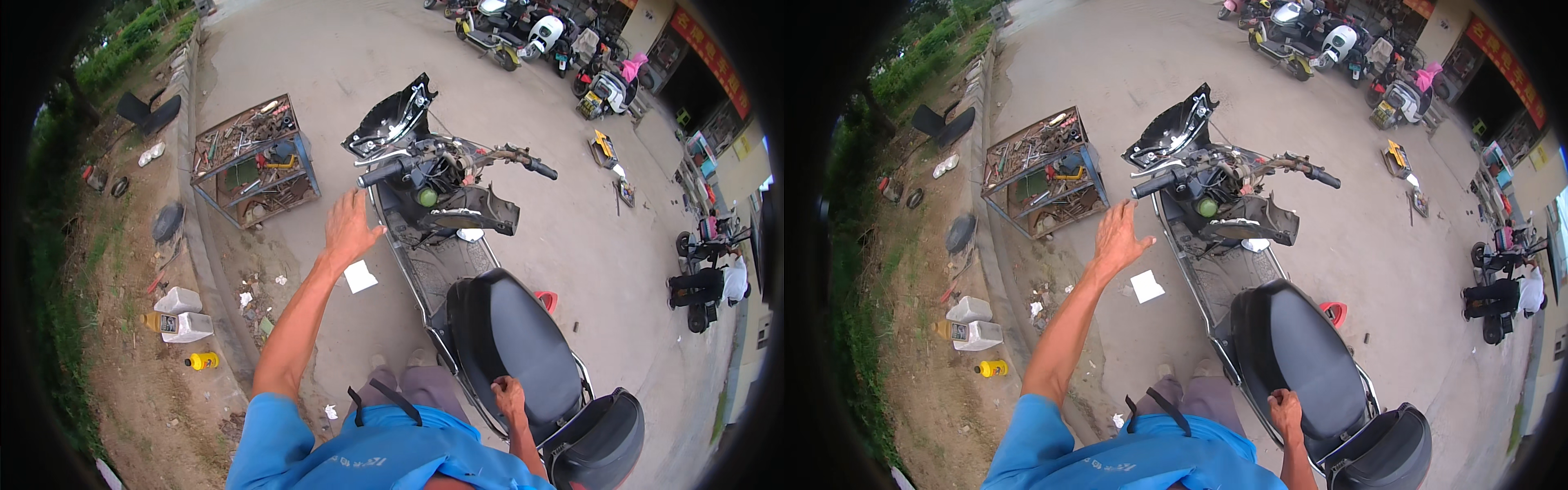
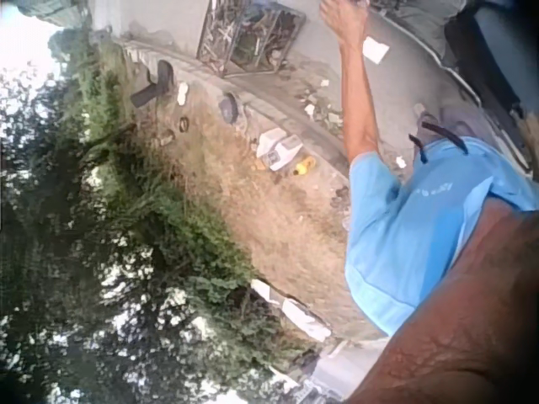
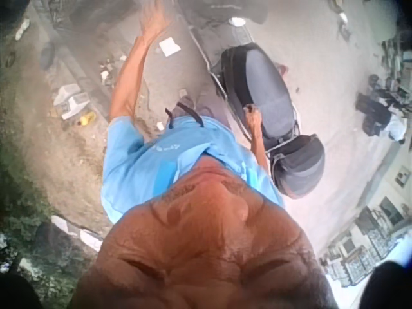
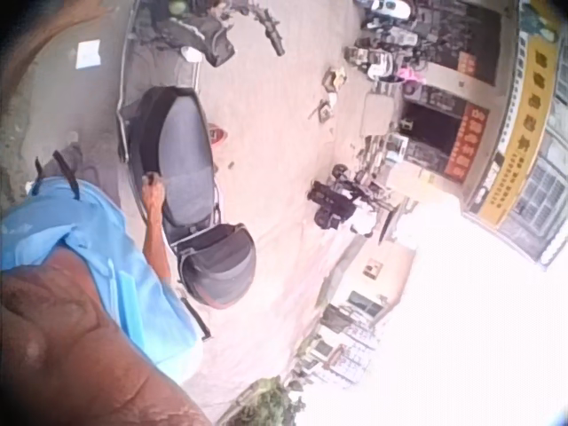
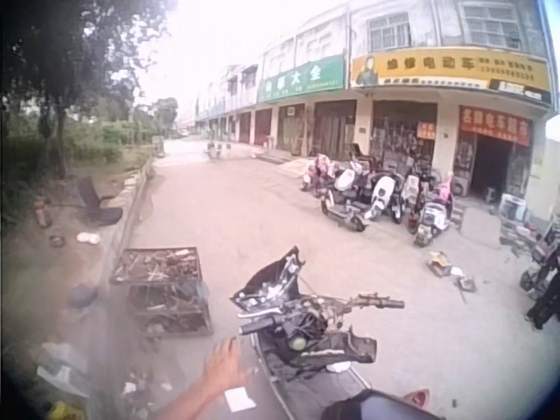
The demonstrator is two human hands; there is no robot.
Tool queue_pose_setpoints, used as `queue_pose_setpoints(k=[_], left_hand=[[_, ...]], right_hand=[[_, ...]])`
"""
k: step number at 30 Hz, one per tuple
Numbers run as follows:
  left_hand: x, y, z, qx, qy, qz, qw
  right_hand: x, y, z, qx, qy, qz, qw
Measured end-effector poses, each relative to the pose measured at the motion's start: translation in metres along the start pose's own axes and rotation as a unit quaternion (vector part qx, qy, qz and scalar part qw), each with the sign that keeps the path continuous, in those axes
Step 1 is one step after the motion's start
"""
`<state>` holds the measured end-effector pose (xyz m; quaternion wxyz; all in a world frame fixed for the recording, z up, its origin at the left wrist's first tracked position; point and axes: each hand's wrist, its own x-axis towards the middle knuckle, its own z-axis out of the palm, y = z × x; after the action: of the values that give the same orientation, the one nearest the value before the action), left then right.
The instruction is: The person disassembles parts of a scooter's handlebar assembly, retrieves a tool from a cart, and adjusts components on the rear wheel hub.
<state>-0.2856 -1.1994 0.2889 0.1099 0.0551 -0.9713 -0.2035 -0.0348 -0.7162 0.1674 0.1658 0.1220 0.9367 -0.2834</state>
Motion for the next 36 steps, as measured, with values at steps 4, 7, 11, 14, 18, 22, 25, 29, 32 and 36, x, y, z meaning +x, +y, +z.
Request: queue_pose_setpoints(k=[4, 7, 11, 14, 18, 22, 25, 29, 32, 36], left_hand=[[0.072, -0.004, 0.014, 0.064, 0.013, 0.012, 0.998], [0.110, -0.026, 0.021, 0.086, -0.038, -0.012, 0.996], [0.142, -0.023, 0.027, 0.108, -0.091, -0.031, 0.989], [0.142, -0.022, 0.037, 0.096, -0.095, -0.003, 0.991], [0.134, -0.022, 0.054, 0.062, -0.047, 0.009, 0.997], [0.131, -0.019, 0.052, 0.070, -0.018, 0.030, 0.997], [0.131, -0.016, 0.046, 0.048, -0.037, 0.020, 0.998], [0.132, -0.012, 0.045, 0.032, -0.028, 0.021, 0.999], [0.132, -0.017, 0.048, 0.032, -0.020, 0.025, 0.999], [0.132, -0.016, 0.050, 0.027, -0.053, 0.001, 0.998]], right_hand=[[0.111, -0.171, -0.054, 0.074, 0.101, -0.184, 0.975], [0.182, -0.285, -0.074, 0.072, 0.119, -0.320, 0.937], [0.263, -0.372, -0.088, 0.055, 0.153, -0.416, 0.895], [0.305, -0.410, -0.087, 0.014, 0.136, -0.431, 0.892], [0.337, -0.427, -0.075, -0.033, 0.076, -0.432, 0.898], [0.349, -0.435, -0.066, -0.055, 0.073, -0.443, 0.892], [0.347, -0.442, -0.065, -0.075, 0.072, -0.444, 0.890], [0.348, -0.445, -0.064, -0.108, 0.079, -0.428, 0.894], [0.345, -0.452, -0.062, -0.120, 0.089, -0.426, 0.892], [0.347, -0.454, -0.056, -0.107, 0.108, -0.437, 0.887]])
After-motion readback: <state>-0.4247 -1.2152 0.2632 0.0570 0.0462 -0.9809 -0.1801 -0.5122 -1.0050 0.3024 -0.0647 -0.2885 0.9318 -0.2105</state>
